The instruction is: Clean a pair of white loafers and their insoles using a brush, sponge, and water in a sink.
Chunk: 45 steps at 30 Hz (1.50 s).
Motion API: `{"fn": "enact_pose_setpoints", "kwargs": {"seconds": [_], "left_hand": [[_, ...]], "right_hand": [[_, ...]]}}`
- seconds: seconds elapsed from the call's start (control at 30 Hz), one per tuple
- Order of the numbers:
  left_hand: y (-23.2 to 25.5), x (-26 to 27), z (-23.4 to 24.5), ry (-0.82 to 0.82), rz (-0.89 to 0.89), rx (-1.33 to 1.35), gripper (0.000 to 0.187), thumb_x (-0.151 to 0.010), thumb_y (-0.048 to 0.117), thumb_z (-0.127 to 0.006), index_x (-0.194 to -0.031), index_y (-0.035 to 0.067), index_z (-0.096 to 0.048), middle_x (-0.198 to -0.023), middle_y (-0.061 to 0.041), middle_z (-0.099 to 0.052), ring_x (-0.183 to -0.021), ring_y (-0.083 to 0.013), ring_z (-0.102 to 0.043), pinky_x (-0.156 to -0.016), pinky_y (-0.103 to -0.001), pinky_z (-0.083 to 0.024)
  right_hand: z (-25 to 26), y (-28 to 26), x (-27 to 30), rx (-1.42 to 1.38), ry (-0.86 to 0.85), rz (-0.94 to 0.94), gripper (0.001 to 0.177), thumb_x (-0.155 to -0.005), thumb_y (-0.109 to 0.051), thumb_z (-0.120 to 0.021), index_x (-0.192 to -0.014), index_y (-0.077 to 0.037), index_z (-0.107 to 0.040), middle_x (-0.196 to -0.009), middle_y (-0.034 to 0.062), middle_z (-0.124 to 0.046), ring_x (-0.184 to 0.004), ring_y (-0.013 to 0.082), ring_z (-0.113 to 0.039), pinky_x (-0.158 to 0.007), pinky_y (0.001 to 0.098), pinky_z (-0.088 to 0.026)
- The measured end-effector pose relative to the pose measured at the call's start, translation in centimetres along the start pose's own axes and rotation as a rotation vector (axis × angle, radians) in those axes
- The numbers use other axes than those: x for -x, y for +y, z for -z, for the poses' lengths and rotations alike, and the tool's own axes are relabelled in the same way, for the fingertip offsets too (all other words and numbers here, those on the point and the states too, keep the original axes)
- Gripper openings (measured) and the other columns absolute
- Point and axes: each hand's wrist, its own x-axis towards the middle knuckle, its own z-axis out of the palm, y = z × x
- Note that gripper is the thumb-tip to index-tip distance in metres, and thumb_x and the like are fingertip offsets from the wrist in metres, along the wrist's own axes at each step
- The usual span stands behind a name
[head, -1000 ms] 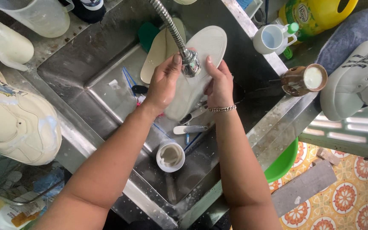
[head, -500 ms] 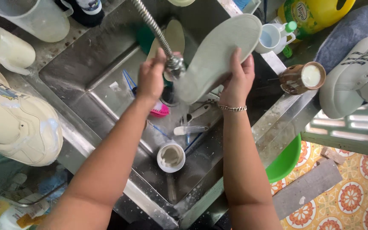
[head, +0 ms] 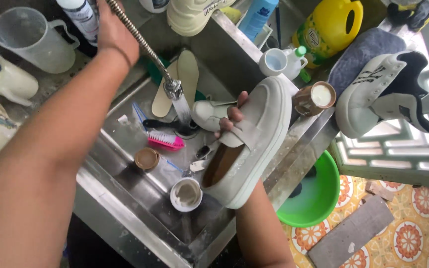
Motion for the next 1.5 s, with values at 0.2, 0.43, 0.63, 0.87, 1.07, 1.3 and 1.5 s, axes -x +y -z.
{"fn": "enact_pose_setpoints", "kwargs": {"seconds": [0.2, 0.43, 0.63, 0.87, 1.07, 1.3, 1.5], "left_hand": [[-1.4, -0.4, -5.8, -0.140, -0.182, -0.161, 0.043, -0.107, 0.046, -0.050, -0.127, 0.019, -0.077, -0.127, 0.002, -0.074, -0.127, -0.0213, -0.061, -0.102, -0.040, -0.043], [0.6, 1.8, 0.3, -0.001, 0.059, -0.028, 0.059, -0.086, 0.057, -0.047, -0.122, 0.016, -0.071, -0.123, -0.006, -0.069, -0.118, -0.0273, -0.060, -0.094, -0.049, -0.046], [5.5, 18.2, 18.0, -0.269, 0.489, 1.724, 0.031, -0.100, 0.035, -0.063, -0.091, 0.006, -0.065, -0.074, -0.007, -0.070, -0.065, -0.0177, -0.070, -0.060, -0.037, -0.052], [7.7, 26.8, 22.8, 0.138, 0.221, 1.747, 0.023, -0.099, 0.033, -0.069, -0.104, 0.011, -0.073, -0.109, -0.013, -0.068, -0.109, -0.0211, -0.065, -0.094, -0.033, -0.053], [7.8, 28.0, 22.2, -0.493, 0.306, 2.397, 0.039, -0.099, 0.030, -0.060, -0.130, 0.007, -0.067, -0.119, -0.001, -0.073, -0.112, -0.0118, -0.063, -0.099, -0.028, -0.048], [8.9, 31.8, 19.6, -0.633, 0.805, 2.501, 0.033, -0.097, 0.016, -0.063, -0.123, -0.003, -0.067, -0.111, -0.009, -0.073, -0.098, -0.0148, -0.067, -0.088, -0.029, -0.053], [9.0, 32.7, 21.0, -0.356, 0.468, 1.968, 0.034, -0.093, 0.020, -0.068, -0.117, -0.003, -0.070, -0.113, -0.018, -0.068, -0.099, -0.0263, -0.067, -0.085, -0.036, -0.053]], "right_hand": [[-0.8, 1.2, 0.1, -0.142, -0.032, 0.004, 0.067, -0.107, -0.044, -0.059, -0.163, -0.016, -0.038, -0.127, 0.0145, -0.059, -0.127, 0.0348, -0.057, -0.118, 0.0631, -0.033], [-0.9, 1.8, -0.1, -0.139, -0.150, -0.010, 0.063, -0.104, -0.037, -0.062, -0.160, -0.015, -0.043, -0.117, 0.0118, -0.063, -0.117, 0.0294, -0.063, -0.119, 0.0594, -0.035], [-3.4, 4.1, -0.1, -0.053, -0.046, 0.119, 0.055, -0.108, -0.042, -0.057, -0.154, -0.014, -0.045, -0.121, 0.0141, -0.063, -0.126, 0.0344, -0.060, -0.122, 0.0568, -0.036], [-1.4, 5.8, 0.7, 0.181, 0.142, 0.146, 0.049, -0.111, -0.039, -0.048, -0.153, -0.014, -0.045, -0.135, 0.0221, -0.060, -0.119, 0.0463, -0.063, -0.097, 0.0602, -0.054], [1.5, 8.4, 2.2, 0.297, 0.349, 0.042, 0.049, -0.106, -0.040, -0.049, -0.144, -0.010, -0.047, -0.128, 0.0170, -0.064, -0.116, 0.0402, -0.065, -0.097, 0.0595, -0.054], [-1.6, 12.7, 8.1, 0.582, 0.986, -0.132, 0.079, -0.093, -0.064, -0.046, -0.139, -0.001, -0.055, -0.123, 0.0170, -0.070, -0.110, 0.0294, -0.068, -0.098, 0.0429, -0.054], [-2.5, 12.8, 10.9, 1.108, 0.641, -0.108, 0.082, -0.083, -0.048, -0.083, -0.141, 0.003, -0.055, -0.126, 0.0078, -0.066, -0.114, 0.0164, -0.062, -0.101, 0.0349, -0.050]]}}
